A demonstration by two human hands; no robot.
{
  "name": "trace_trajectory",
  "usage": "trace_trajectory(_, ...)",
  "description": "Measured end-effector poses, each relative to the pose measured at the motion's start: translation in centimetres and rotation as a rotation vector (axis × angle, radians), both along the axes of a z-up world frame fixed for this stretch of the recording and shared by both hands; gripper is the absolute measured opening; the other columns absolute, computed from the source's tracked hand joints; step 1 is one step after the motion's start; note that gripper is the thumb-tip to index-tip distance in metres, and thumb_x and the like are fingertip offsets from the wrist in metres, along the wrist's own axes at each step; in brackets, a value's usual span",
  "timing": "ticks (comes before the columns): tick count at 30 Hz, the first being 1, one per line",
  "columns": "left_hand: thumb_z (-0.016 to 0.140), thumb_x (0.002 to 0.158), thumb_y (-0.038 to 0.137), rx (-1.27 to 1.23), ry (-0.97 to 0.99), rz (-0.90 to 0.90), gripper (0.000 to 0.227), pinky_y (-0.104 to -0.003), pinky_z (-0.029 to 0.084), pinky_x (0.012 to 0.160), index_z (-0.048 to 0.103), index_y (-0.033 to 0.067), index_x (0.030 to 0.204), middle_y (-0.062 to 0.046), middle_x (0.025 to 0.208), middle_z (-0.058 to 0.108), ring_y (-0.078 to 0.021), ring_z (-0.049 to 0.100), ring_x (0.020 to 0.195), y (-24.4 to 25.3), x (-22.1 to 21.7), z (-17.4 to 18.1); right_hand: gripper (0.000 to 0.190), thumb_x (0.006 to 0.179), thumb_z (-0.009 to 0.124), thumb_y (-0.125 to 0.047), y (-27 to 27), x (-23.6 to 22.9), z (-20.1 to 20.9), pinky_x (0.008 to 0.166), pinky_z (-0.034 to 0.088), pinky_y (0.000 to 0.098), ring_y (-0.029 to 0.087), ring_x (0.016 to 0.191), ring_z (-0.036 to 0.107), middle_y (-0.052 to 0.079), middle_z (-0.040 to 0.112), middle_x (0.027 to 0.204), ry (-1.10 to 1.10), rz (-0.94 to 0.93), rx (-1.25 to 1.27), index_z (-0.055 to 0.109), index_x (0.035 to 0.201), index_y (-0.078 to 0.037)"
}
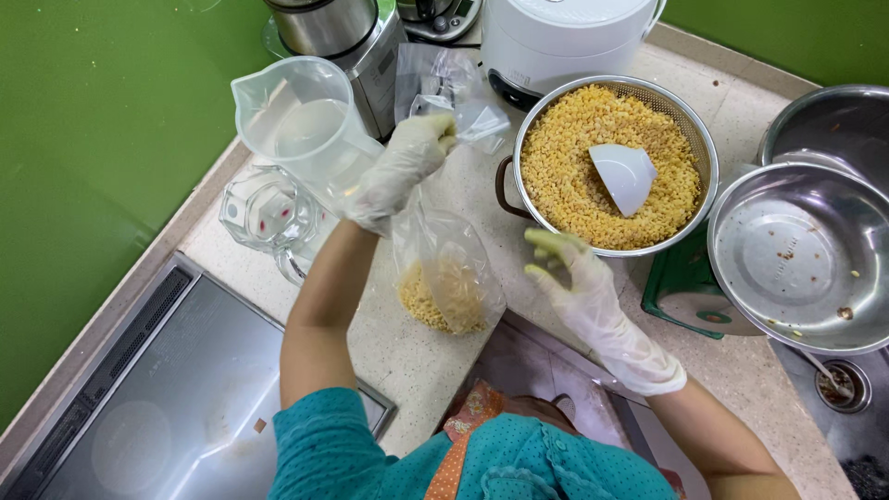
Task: The person scoops beans from a pot into small plastic bags, weighs the bags on a scale, and twists the tops of the bags to seal them.
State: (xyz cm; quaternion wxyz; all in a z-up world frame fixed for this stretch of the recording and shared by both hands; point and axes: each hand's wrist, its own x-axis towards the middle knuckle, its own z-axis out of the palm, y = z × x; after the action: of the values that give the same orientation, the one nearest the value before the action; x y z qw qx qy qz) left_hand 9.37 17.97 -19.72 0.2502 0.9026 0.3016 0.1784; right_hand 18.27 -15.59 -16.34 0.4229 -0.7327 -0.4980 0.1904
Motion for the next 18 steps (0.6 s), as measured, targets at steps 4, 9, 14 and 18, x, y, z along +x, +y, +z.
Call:
trace_trajectory(4, 0.072, 0.094, 0.024, -0.205, 0.091, -0.337, 0.013, -0.034, 0.053, 0.067, 0.075, 0.0142, 0.102, -0.001, 0.083, 0.074, -0.0136, 0.066, 0.071, -7.5, -4.0, 12.3, 0.098, 0.074, 0.089, -0.025, 2.0, 0.3, 5.7, 0.121, 0.033, 0.0457, 0.037, 0.148, 0.032, 0.024, 0.031, 0.159, -0.309, -0.001, 0.398, 0.036, 0.155, -0.007)
trace_trajectory(9, 0.070, 0.104, 0.029, -0.500, -0.222, -0.881, 0.024, -0.028, 0.059, 0.084, 0.075, 0.0125, 0.121, -0.003, 0.103, 0.076, -0.0147, 0.069, 0.090, -14.6, -5.2, 18.7, 0.049, 0.085, 0.084, -0.022, 0.8, 1.9, 11.1, 0.097, 0.051, 0.0469, 0.038, 0.112, 0.059, 0.026, 0.063, 0.124, -0.132, -0.019, -0.027, 0.068, 0.128, -0.005)
trace_trajectory(14, 0.062, 0.105, 0.045, -1.003, -0.567, -0.647, 0.056, -0.033, 0.059, 0.096, 0.055, 0.0078, 0.146, -0.007, 0.119, 0.073, -0.0157, 0.071, 0.108, -14.7, -4.1, 14.7, 0.021, 0.096, 0.078, -0.015, -4.4, 4.6, 11.9, 0.095, 0.060, 0.0292, 0.015, 0.102, 0.071, 0.005, 0.073, 0.110, 0.946, 0.025, 0.391, 0.070, 0.113, -0.006)
trace_trajectory(18, 0.066, 0.103, 0.040, -1.132, -0.425, -0.606, 0.061, -0.035, 0.050, 0.110, 0.056, -0.0038, 0.144, -0.010, 0.137, 0.064, -0.0174, 0.059, 0.126, -19.1, -1.7, 6.5, 0.016, 0.095, 0.076, -0.014, -6.7, 7.2, 9.7, 0.087, 0.061, 0.0274, 0.014, 0.093, 0.070, 0.004, 0.073, 0.102, 1.067, -0.058, 0.503, 0.074, 0.108, -0.007)
